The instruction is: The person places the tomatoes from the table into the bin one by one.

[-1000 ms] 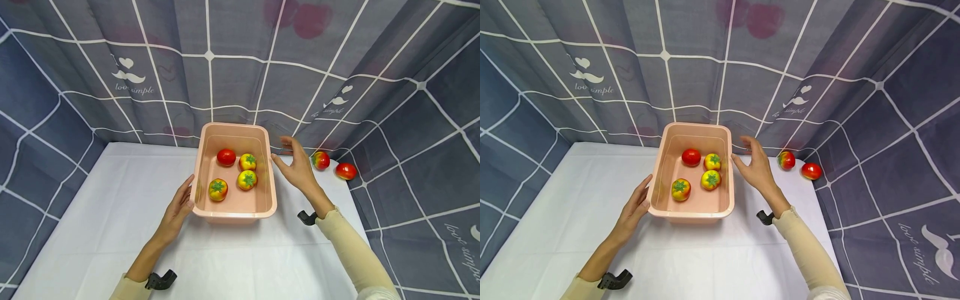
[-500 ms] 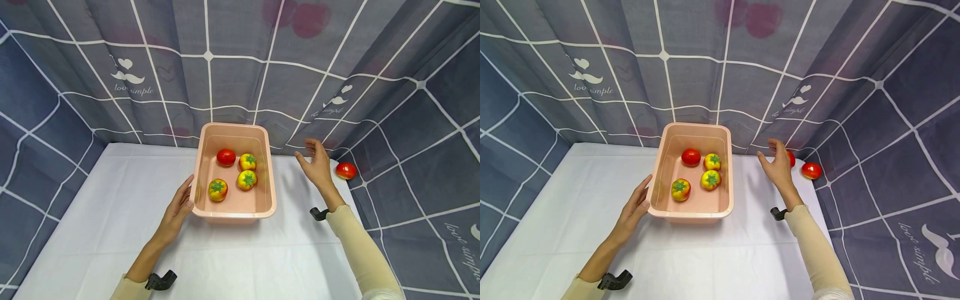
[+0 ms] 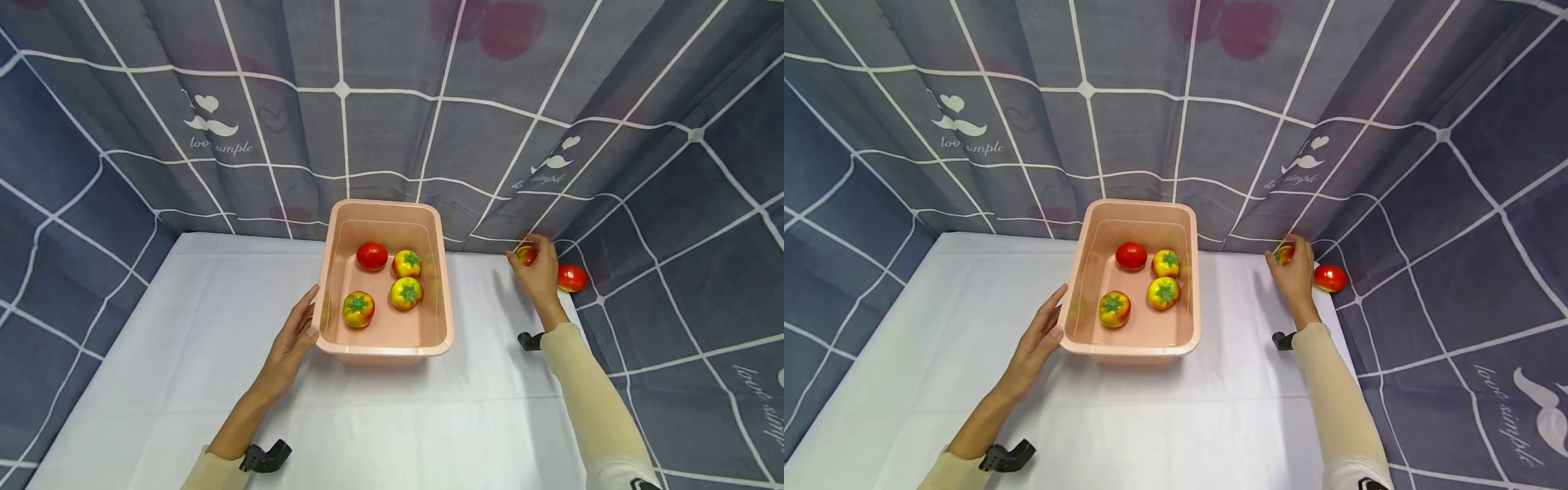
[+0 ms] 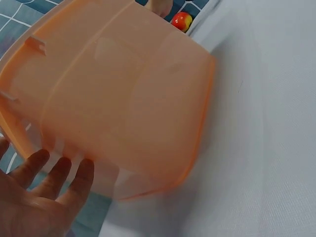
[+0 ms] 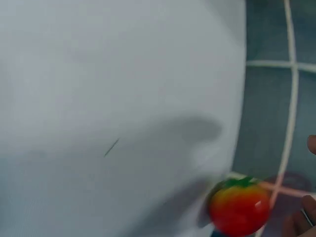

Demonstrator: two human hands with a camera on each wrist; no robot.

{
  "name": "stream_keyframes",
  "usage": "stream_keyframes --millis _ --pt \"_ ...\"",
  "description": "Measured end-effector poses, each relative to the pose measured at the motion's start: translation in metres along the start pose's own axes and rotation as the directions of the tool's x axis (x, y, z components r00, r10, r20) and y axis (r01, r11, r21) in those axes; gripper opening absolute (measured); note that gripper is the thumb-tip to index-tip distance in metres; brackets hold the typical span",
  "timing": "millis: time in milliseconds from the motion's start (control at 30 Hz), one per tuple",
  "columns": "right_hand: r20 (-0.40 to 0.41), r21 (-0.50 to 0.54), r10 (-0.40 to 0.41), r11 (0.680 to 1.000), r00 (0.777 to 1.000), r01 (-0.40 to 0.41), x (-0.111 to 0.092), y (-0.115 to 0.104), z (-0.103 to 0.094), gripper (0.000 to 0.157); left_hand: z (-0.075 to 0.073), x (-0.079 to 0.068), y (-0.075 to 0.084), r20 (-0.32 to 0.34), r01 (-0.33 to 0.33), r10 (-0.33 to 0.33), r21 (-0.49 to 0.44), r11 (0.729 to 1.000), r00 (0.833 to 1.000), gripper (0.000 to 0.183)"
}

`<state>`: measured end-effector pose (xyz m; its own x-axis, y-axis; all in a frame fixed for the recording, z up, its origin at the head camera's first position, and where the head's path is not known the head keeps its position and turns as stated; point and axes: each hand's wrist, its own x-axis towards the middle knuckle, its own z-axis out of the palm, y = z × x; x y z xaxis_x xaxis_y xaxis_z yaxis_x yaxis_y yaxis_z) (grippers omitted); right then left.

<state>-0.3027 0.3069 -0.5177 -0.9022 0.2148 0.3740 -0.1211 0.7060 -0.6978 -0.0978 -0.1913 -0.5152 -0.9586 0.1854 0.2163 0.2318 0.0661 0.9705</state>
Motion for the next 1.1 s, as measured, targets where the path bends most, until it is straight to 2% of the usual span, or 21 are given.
stream_keyframes --millis 133,400,533,733,1100 --pt "0.024 -0.047 0.039 0.998 0.999 -0.038 0.003 0.015 0.003 0.065 0.0 -0.001 0.001 -0.003 0.013 -0.013 0.01 1.0 1.0 0.066" --pt "0.146 -0.115 0.09 0.991 0.985 -0.073 0.003 0.036 0.01 0.074 -0.002 -0.006 0.001 -0.018 0.034 -0.033 0.029 0.999 0.999 0.066" --pt "0.15 -0.125 0.138 0.985 0.979 -0.12 0.002 0.045 0.009 0.077 -0.001 -0.003 0.002 -0.004 0.023 -0.023 0.019 1.0 1.0 0.067" --pt "0.142 -0.136 0.229 0.968 0.963 -0.21 -0.001 0.046 0.009 0.079 0.001 -0.002 0.0 0.003 0.008 -0.008 0.001 1.0 1.0 0.068" --pt "0.132 -0.13 0.268 0.959 0.954 -0.251 0.0 0.047 0.009 0.08 0.0 -0.001 0.001 -0.006 0.012 -0.012 0.009 1.0 1.0 0.068"
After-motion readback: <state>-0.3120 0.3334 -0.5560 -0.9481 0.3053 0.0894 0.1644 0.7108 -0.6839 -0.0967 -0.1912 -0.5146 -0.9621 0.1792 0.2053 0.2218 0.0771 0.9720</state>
